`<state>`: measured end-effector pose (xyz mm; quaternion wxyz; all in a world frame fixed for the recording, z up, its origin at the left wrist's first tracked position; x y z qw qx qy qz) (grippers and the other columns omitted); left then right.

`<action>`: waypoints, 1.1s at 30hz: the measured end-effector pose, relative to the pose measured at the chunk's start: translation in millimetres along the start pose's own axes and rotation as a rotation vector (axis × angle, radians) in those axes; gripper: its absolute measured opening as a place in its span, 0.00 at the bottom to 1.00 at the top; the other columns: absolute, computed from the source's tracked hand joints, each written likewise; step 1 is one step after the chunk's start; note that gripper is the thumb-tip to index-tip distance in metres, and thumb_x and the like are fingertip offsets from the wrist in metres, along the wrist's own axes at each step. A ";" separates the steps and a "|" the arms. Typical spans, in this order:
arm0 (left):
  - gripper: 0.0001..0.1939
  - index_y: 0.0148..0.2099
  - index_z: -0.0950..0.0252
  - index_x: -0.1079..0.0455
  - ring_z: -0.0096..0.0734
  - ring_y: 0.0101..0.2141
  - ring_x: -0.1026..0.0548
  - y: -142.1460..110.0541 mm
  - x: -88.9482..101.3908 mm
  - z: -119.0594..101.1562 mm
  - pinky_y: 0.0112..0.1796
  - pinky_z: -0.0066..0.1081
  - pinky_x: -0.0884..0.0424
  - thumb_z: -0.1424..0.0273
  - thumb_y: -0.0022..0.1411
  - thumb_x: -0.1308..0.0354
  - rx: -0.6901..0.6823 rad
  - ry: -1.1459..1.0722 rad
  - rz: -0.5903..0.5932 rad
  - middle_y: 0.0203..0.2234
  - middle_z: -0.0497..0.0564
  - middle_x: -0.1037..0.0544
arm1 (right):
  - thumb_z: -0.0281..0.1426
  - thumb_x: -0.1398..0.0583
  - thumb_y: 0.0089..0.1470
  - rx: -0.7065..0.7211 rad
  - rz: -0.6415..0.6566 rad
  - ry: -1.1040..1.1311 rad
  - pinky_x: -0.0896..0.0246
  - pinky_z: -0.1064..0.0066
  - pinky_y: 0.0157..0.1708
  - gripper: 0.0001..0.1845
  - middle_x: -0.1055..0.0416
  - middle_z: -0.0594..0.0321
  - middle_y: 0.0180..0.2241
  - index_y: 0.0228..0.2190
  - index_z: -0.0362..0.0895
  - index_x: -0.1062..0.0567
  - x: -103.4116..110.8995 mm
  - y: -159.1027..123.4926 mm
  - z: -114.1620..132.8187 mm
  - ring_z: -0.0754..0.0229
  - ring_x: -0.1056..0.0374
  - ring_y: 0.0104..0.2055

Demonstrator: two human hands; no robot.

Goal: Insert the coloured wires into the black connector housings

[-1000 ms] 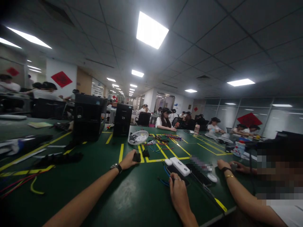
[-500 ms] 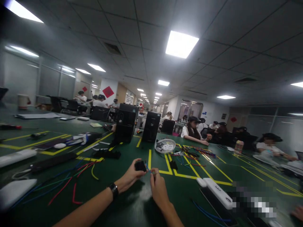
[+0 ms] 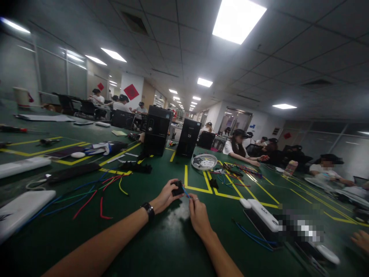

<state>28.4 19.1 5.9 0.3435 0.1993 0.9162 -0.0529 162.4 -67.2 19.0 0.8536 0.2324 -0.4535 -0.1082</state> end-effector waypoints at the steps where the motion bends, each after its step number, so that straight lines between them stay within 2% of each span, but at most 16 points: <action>1: 0.17 0.48 0.62 0.45 0.32 0.37 0.25 -0.6 0.1 -0.6 0.39 0.40 0.27 0.79 0.56 0.51 0.000 -0.014 -0.004 0.39 0.55 0.28 | 0.34 0.56 0.61 -0.007 -0.004 -0.002 0.38 0.69 0.39 0.19 0.26 0.54 0.37 0.46 0.42 0.32 -0.3 -0.1 -0.9 0.55 0.29 0.38; 5: 0.18 0.48 0.63 0.45 0.33 0.36 0.25 1.2 2.1 0.7 0.37 0.38 0.27 0.79 0.56 0.51 0.000 -0.028 -0.016 0.38 0.56 0.27 | 0.34 0.56 0.62 -0.005 -0.004 0.003 0.38 0.70 0.36 0.20 0.26 0.57 0.31 0.46 0.41 0.31 -0.8 -0.5 -2.9 0.56 0.29 0.34; 8: 0.18 0.48 0.62 0.44 0.33 0.37 0.25 2.9 2.9 4.2 0.37 0.37 0.27 0.79 0.56 0.49 -0.019 -0.005 0.003 0.39 0.56 0.27 | 0.34 0.56 0.62 0.013 -0.013 0.019 0.38 0.71 0.34 0.18 0.26 0.58 0.31 0.45 0.41 0.31 -0.5 -0.5 -2.1 0.57 0.29 0.32; 11: 0.17 0.47 0.62 0.42 0.34 0.38 0.25 2.2 2.9 4.5 0.37 0.36 0.27 0.73 0.56 0.43 -0.062 0.058 0.017 0.42 0.57 0.28 | 0.32 0.55 0.62 0.032 0.015 0.023 0.39 0.71 0.34 0.18 0.25 0.57 0.34 0.46 0.41 0.31 -0.8 -0.3 0.7 0.58 0.28 0.33; 13: 0.19 0.46 0.62 0.41 0.34 0.37 0.25 0.8 3.4 2.4 0.34 0.35 0.26 0.67 0.54 0.39 -0.086 0.130 -0.013 0.42 0.57 0.28 | 0.31 0.54 0.62 0.047 0.051 0.021 0.39 0.70 0.35 0.17 0.25 0.56 0.35 0.46 0.42 0.31 -1.2 -0.7 3.8 0.57 0.28 0.34; 18: 0.20 0.41 0.61 0.39 0.31 0.30 0.25 -2.2 4.8 -5.0 0.24 0.28 0.28 0.57 0.51 0.37 -0.143 0.287 -0.082 0.39 0.54 0.28 | 0.31 0.54 0.62 0.057 0.115 0.044 0.40 0.69 0.37 0.18 0.25 0.56 0.37 0.48 0.43 0.31 -2.2 -4.9 12.2 0.57 0.29 0.36; 22: 0.21 0.41 0.62 0.38 0.30 0.28 0.24 -4.1 3.5 -8.7 0.22 0.25 0.29 0.57 0.50 0.38 -0.194 0.334 -0.077 0.38 0.53 0.27 | 0.32 0.54 0.62 0.050 0.128 0.081 0.41 0.69 0.38 0.18 0.26 0.57 0.39 0.49 0.44 0.31 -1.6 -8.2 19.5 0.57 0.29 0.38; 27: 0.19 0.41 0.62 0.39 0.31 0.28 0.24 -7.4 -0.4 -15.6 0.25 0.29 0.27 0.58 0.52 0.39 -0.269 0.384 -0.045 0.40 0.54 0.27 | 0.32 0.53 0.63 0.055 0.136 0.108 0.42 0.70 0.40 0.17 0.26 0.59 0.40 0.48 0.46 0.30 3.9 -9.6 29.4 0.58 0.31 0.40; 33: 0.22 0.45 0.60 0.40 0.32 0.26 0.24 -9.6 -2.0 -22.7 0.21 0.31 0.27 0.58 0.51 0.38 -0.277 0.495 -0.050 0.35 0.51 0.27 | 0.31 0.53 0.62 0.051 0.106 0.126 0.43 0.71 0.39 0.17 0.26 0.60 0.37 0.47 0.46 0.29 7.6 -10.8 34.8 0.59 0.31 0.38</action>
Point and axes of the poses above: each hand's wrist, its own y-axis towards the middle knuckle, its own x-axis out of the back of the hand, z = x × y, the point moved 3 cm from there along y, towards the middle knuckle
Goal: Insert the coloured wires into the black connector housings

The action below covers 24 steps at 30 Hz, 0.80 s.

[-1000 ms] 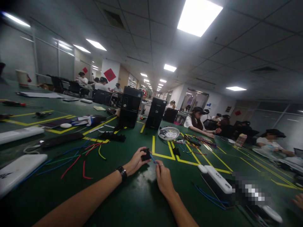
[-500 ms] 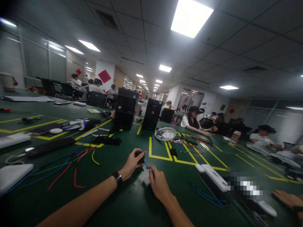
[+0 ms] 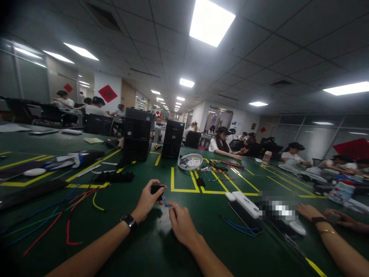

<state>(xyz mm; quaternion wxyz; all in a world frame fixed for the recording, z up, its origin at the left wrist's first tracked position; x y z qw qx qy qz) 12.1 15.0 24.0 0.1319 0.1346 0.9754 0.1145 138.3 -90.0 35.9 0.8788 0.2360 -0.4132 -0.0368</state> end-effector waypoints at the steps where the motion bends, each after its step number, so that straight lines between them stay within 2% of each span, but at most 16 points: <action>1: 0.23 0.45 0.60 0.40 0.32 0.25 0.25 -0.2 0.0 -1.2 0.20 0.30 0.27 0.58 0.50 0.38 0.004 0.008 -0.001 0.34 0.50 0.27 | 0.31 0.53 0.62 -0.002 0.012 0.001 0.43 0.72 0.38 0.17 0.26 0.60 0.36 0.47 0.46 0.29 -1.1 -0.3 0.3 0.59 0.31 0.37; 4: 0.24 0.45 0.60 0.41 0.32 0.23 0.25 -2.3 -2.4 -4.6 0.19 0.28 0.29 0.58 0.50 0.38 0.019 0.009 0.024 0.28 0.48 0.27 | 0.32 0.52 0.62 -0.015 0.086 0.005 0.43 0.72 0.34 0.16 0.27 0.62 0.30 0.43 0.45 0.27 -4.9 -0.8 -0.3 0.61 0.32 0.32; 6: 0.24 0.46 0.60 0.42 0.32 0.22 0.26 -5.9 -6.0 -6.2 0.18 0.28 0.30 0.58 0.50 0.38 0.033 0.003 0.061 0.28 0.47 0.27 | 0.34 0.50 0.61 -0.047 0.073 0.043 0.43 0.72 0.33 0.15 0.28 0.63 0.28 0.44 0.45 0.27 -4.1 1.0 -4.1 0.61 0.33 0.30; 8: 0.24 0.47 0.60 0.42 0.31 0.21 0.26 -11.8 -12.1 -7.2 0.19 0.27 0.30 0.58 0.52 0.39 0.054 -0.013 0.124 0.29 0.48 0.26 | 0.37 0.48 0.59 -0.103 -0.042 0.145 0.41 0.72 0.36 0.17 0.28 0.62 0.33 0.48 0.45 0.30 0.7 5.4 -11.3 0.61 0.33 0.33; 10: 0.24 0.49 0.59 0.43 0.30 0.21 0.26 -19.1 -20.5 -7.1 0.20 0.27 0.30 0.58 0.54 0.41 0.093 -0.045 0.204 0.30 0.48 0.26 | 0.40 0.47 0.59 -0.162 -0.151 0.297 0.41 0.69 0.42 0.22 0.30 0.59 0.43 0.53 0.46 0.35 5.0 11.9 -19.7 0.59 0.33 0.42; 12: 0.24 0.50 0.60 0.43 0.31 0.23 0.25 -25.5 -28.6 -6.1 0.21 0.27 0.30 0.57 0.55 0.42 0.132 -0.094 0.252 0.29 0.48 0.27 | 0.41 0.47 0.58 -0.180 -0.144 0.446 0.44 0.66 0.50 0.25 0.34 0.58 0.50 0.55 0.48 0.37 4.8 19.8 -24.8 0.57 0.37 0.50; 15: 0.22 0.48 0.59 0.43 0.31 0.25 0.26 -28.8 -33.9 -2.1 0.20 0.27 0.30 0.54 0.56 0.45 0.165 -0.202 0.211 0.30 0.48 0.29 | 0.42 0.48 0.59 -0.143 -0.024 0.583 0.51 0.64 0.56 0.23 0.36 0.61 0.53 0.54 0.50 0.35 -1.0 30.7 -24.2 0.57 0.41 0.54; 17: 0.21 0.46 0.59 0.42 0.29 0.24 0.27 -27.0 -32.5 2.7 0.19 0.26 0.31 0.51 0.57 0.48 0.185 -0.282 0.176 0.30 0.47 0.30 | 0.41 0.48 0.59 -0.140 0.012 0.626 0.49 0.64 0.55 0.22 0.35 0.61 0.52 0.52 0.50 0.33 -6.2 36.8 -23.1 0.57 0.39 0.52; 21: 0.22 0.46 0.58 0.42 0.27 0.21 0.30 -18.7 -21.4 11.7 0.17 0.26 0.33 0.48 0.58 0.53 0.208 -0.335 0.096 0.27 0.45 0.33 | 0.40 0.47 0.57 -0.174 0.038 0.671 0.39 0.65 0.44 0.20 0.30 0.59 0.45 0.49 0.47 0.29 -21.4 50.5 -24.3 0.57 0.33 0.42; 24: 0.25 0.49 0.57 0.41 0.27 0.21 0.31 -13.5 -11.9 12.0 0.17 0.25 0.35 0.46 0.58 0.55 0.197 -0.268 0.029 0.27 0.46 0.33 | 0.38 0.47 0.56 -0.176 -0.041 0.645 0.37 0.67 0.37 0.19 0.28 0.59 0.40 0.45 0.45 0.26 -30.7 59.8 -25.1 0.58 0.33 0.37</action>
Point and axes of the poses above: each hand's wrist, its own y-axis towards the middle knuckle, its own x-axis out of the back of the hand, z = x × y, the point moved 3 cm from there along y, towards the middle knuckle
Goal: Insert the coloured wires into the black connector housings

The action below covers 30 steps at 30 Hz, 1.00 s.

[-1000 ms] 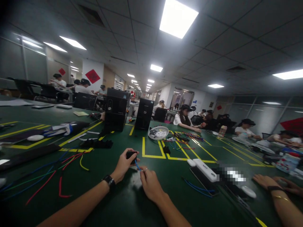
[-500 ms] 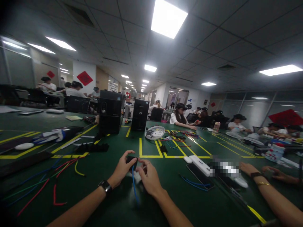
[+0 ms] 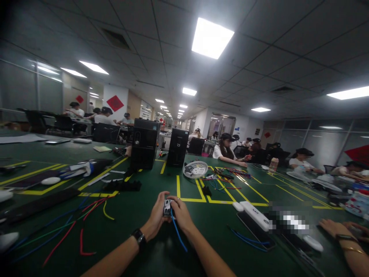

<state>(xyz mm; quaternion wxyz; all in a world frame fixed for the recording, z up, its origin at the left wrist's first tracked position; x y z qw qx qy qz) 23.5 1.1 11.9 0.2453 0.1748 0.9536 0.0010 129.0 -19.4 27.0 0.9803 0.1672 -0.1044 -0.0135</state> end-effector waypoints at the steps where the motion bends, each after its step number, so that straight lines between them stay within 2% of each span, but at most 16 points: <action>1: 0.26 0.51 0.56 0.41 0.27 0.21 0.31 0.6 2.0 -1.6 0.17 0.24 0.35 0.45 0.58 0.55 -0.003 0.022 -0.022 0.28 0.47 0.32 | 0.38 0.47 0.56 0.013 -0.022 -0.010 0.37 0.68 0.36 0.18 0.28 0.59 0.39 0.44 0.45 0.26 -2.2 2.0 -0.4 0.58 0.32 0.36; 4: 0.29 0.54 0.55 0.40 0.26 0.23 0.32 0.5 4.0 -5.6 0.17 0.22 0.37 0.44 0.57 0.56 -0.014 0.050 -0.078 0.30 0.49 0.31 | 0.38 0.46 0.55 0.030 -0.042 -0.039 0.37 0.68 0.36 0.17 0.27 0.59 0.37 0.42 0.45 0.25 -6.6 4.7 2.1 0.58 0.32 0.34; 8: 0.29 0.56 0.56 0.40 0.25 0.21 0.34 0.2 -0.6 -4.6 0.16 0.20 0.40 0.46 0.58 0.55 -0.046 0.058 -0.069 0.27 0.48 0.32 | 0.37 0.46 0.53 0.079 -0.087 -0.055 0.38 0.68 0.39 0.16 0.26 0.59 0.36 0.38 0.43 0.23 -6.1 4.7 9.0 0.58 0.33 0.36; 15: 0.24 0.54 0.57 0.38 0.27 0.25 0.29 6.5 1.7 1.3 0.20 0.25 0.33 0.51 0.61 0.54 0.058 0.051 -0.032 0.34 0.52 0.29 | 0.39 0.46 0.52 0.044 -0.153 -0.026 0.38 0.68 0.38 0.18 0.26 0.59 0.33 0.35 0.41 0.23 -4.8 7.7 -0.5 0.57 0.33 0.35; 18: 0.23 0.54 0.57 0.39 0.27 0.23 0.29 7.7 1.4 -3.6 0.20 0.28 0.31 0.53 0.61 0.51 0.097 0.045 -0.011 0.33 0.52 0.29 | 0.40 0.46 0.53 0.035 -0.158 -0.002 0.38 0.67 0.41 0.19 0.26 0.58 0.36 0.37 0.41 0.24 -4.2 8.5 -6.4 0.56 0.33 0.39; 20: 0.22 0.55 0.58 0.41 0.28 0.24 0.28 7.9 0.0 -7.9 0.22 0.30 0.29 0.55 0.60 0.49 0.133 0.016 0.014 0.33 0.52 0.29 | 0.41 0.46 0.53 0.027 -0.166 0.019 0.39 0.66 0.45 0.20 0.28 0.57 0.42 0.42 0.43 0.26 -3.9 6.3 -8.8 0.56 0.34 0.44; 22: 0.22 0.55 0.59 0.41 0.30 0.27 0.27 8.1 -0.6 -13.2 0.24 0.32 0.28 0.57 0.60 0.47 0.144 -0.026 0.042 0.34 0.52 0.29 | 0.43 0.46 0.54 -0.023 -0.179 0.037 0.38 0.66 0.45 0.23 0.31 0.58 0.46 0.48 0.45 0.31 -3.4 1.2 -10.2 0.57 0.34 0.46; 24: 0.21 0.54 0.60 0.39 0.31 0.30 0.27 9.1 1.0 -19.3 0.27 0.34 0.27 0.59 0.60 0.46 0.117 -0.069 0.060 0.35 0.53 0.29 | 0.45 0.47 0.55 -0.117 -0.174 0.065 0.35 0.67 0.38 0.27 0.33 0.57 0.47 0.54 0.48 0.38 -2.3 -6.1 -10.2 0.58 0.33 0.43; 26: 0.21 0.52 0.61 0.37 0.30 0.30 0.28 11.3 5.4 -24.2 0.30 0.35 0.27 0.58 0.60 0.47 0.080 -0.101 0.047 0.33 0.52 0.30 | 0.46 0.47 0.54 -0.191 -0.101 0.060 0.35 0.71 0.28 0.29 0.32 0.57 0.42 0.54 0.47 0.42 -1.2 -13.6 -7.4 0.60 0.31 0.35; 28: 0.22 0.50 0.63 0.35 0.29 0.29 0.29 14.3 11.0 -25.2 0.30 0.35 0.27 0.54 0.59 0.48 0.081 -0.088 0.019 0.29 0.50 0.31 | 0.46 0.46 0.53 -0.226 0.030 -0.006 0.41 0.75 0.20 0.27 0.31 0.63 0.31 0.50 0.44 0.38 -0.4 -19.1 -2.7 0.63 0.33 0.26; 30: 0.26 0.47 0.65 0.32 0.27 0.26 0.30 17.7 16.0 -22.8 0.29 0.32 0.28 0.49 0.57 0.49 0.082 -0.023 -0.011 0.26 0.48 0.33 | 0.45 0.47 0.54 -0.247 0.099 -0.098 0.49 0.77 0.17 0.20 0.37 0.71 0.20 0.40 0.42 0.32 1.3 -21.9 1.4 0.67 0.42 0.17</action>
Point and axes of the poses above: each hand's wrist, its own y-axis towards the middle knuckle, its own x-axis out of the back of the hand, z = x × y, the point moved 3 cm from there along y, towards the middle knuckle
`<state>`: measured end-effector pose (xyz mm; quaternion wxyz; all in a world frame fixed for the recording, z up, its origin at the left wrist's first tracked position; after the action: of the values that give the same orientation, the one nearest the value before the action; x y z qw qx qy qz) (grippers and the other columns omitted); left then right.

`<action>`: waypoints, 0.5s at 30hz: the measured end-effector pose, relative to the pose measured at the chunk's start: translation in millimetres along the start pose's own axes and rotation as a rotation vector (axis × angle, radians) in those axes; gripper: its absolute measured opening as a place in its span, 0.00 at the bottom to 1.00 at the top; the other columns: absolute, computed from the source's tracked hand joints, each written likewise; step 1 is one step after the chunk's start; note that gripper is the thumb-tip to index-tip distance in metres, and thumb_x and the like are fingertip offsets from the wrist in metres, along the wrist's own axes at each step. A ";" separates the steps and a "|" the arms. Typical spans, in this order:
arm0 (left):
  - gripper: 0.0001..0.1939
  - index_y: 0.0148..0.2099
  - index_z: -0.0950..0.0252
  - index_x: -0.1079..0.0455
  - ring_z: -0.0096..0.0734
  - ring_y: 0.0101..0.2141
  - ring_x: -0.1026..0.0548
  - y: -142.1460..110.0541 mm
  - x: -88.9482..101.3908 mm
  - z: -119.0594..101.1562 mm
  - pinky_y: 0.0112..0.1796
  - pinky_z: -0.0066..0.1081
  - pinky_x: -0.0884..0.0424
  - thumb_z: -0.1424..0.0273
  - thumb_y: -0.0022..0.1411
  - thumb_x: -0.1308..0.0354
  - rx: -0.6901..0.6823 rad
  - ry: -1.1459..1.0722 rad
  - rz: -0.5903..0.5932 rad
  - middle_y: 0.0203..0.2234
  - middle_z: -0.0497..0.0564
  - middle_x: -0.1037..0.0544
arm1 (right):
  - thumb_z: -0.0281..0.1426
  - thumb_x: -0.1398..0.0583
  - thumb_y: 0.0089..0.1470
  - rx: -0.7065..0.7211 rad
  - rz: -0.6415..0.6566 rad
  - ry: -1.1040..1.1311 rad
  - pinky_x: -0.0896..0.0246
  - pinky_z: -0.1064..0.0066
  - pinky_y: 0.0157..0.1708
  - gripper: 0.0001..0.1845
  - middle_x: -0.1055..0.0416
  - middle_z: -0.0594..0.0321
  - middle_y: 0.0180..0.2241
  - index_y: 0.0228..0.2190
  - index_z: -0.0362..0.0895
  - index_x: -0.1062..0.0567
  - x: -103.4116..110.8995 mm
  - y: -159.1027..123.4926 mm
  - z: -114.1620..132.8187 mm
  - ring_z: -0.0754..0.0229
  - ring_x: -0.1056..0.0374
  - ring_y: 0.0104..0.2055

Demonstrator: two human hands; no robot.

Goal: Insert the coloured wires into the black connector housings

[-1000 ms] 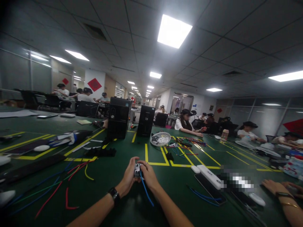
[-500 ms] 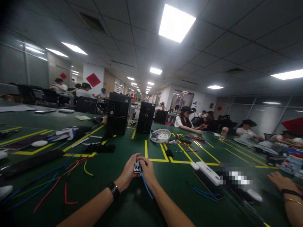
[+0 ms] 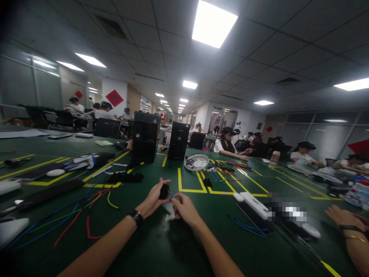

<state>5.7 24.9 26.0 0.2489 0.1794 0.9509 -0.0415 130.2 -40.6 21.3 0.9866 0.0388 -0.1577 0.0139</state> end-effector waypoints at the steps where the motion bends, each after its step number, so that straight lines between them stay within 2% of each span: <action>1: 0.28 0.45 0.67 0.31 0.26 0.25 0.31 1.7 1.9 1.5 0.28 0.31 0.29 0.47 0.56 0.49 -0.014 0.035 -0.013 0.25 0.48 0.33 | 0.45 0.48 0.55 -0.001 -0.012 -0.047 0.52 0.77 0.16 0.18 0.41 0.73 0.17 0.36 0.42 0.31 1.2 -0.8 1.6 0.69 0.46 0.15; 3: 0.31 0.42 0.69 0.31 0.26 0.24 0.32 4.1 4.5 3.9 0.27 0.29 0.30 0.45 0.55 0.50 -0.082 0.094 -0.042 0.24 0.48 0.33 | 0.43 0.50 0.57 0.040 -0.091 -0.146 0.56 0.77 0.17 0.18 0.46 0.74 0.15 0.29 0.42 0.30 3.9 -1.0 6.1 0.69 0.50 0.15; 8: 0.27 0.41 0.68 0.30 0.25 0.24 0.33 4.6 3.0 5.2 0.23 0.24 0.35 0.48 0.54 0.47 -0.240 0.239 -0.084 0.25 0.49 0.32 | 0.38 0.50 0.57 0.235 -0.214 -0.427 0.55 0.75 0.22 0.20 0.43 0.70 0.15 0.23 0.41 0.27 15.2 -0.9 25.9 0.66 0.45 0.20; 12: 0.27 0.43 0.68 0.31 0.25 0.23 0.33 5.8 -7.3 7.8 0.23 0.24 0.37 0.49 0.55 0.47 -0.223 0.122 -0.015 0.24 0.48 0.32 | 0.39 0.50 0.58 0.279 -0.317 -0.525 0.54 0.73 0.22 0.21 0.39 0.67 0.15 0.23 0.42 0.25 30.8 -5.6 39.6 0.63 0.42 0.21; 15: 0.30 0.43 0.69 0.32 0.24 0.22 0.34 6.8 -11.0 11.3 0.23 0.25 0.38 0.46 0.53 0.46 -0.167 -0.013 -0.032 0.23 0.47 0.33 | 0.37 0.52 0.60 0.340 -0.357 -0.610 0.50 0.73 0.26 0.21 0.32 0.63 0.20 0.25 0.43 0.26 21.9 -11.9 37.4 0.61 0.36 0.25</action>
<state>22.2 25.8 21.6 0.2684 0.1424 0.9522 0.0330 139.8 -55.2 62.7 0.8609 0.2307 -0.4299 -0.1442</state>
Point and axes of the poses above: each hand's wrist, its own y-axis towards the middle knuckle, its own x-axis out of the back of the hand, z = x × y, the point moved 3 cm from there along y, towards the middle knuckle
